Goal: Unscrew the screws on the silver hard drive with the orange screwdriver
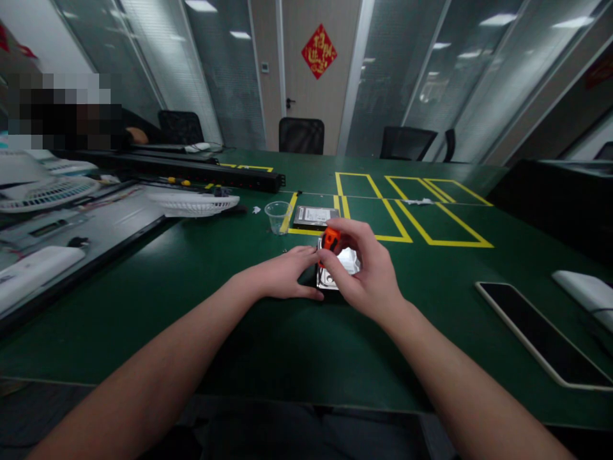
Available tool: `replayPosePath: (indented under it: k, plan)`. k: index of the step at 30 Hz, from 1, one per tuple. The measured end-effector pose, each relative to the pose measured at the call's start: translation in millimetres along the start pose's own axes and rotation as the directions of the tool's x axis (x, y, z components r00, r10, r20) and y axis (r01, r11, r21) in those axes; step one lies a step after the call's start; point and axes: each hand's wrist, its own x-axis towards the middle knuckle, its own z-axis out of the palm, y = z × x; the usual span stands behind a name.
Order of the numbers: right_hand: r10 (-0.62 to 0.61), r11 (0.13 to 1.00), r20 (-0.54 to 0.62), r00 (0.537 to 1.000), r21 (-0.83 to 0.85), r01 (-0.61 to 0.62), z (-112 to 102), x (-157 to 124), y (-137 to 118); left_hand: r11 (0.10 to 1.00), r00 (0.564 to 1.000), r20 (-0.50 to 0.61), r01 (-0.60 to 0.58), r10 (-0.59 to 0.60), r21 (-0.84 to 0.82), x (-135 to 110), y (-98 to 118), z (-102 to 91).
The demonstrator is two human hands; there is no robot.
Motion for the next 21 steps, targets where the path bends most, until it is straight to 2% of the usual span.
replayPosePath:
  k: [21]
  plan:
    - [0.04, 0.999, 0.051, 0.998, 0.029, -0.042, 0.8, 0.3, -0.6, 0.999, 1.0, -0.001, 0.005, -0.006, -0.041, 0.2, 2.8, -0.9]
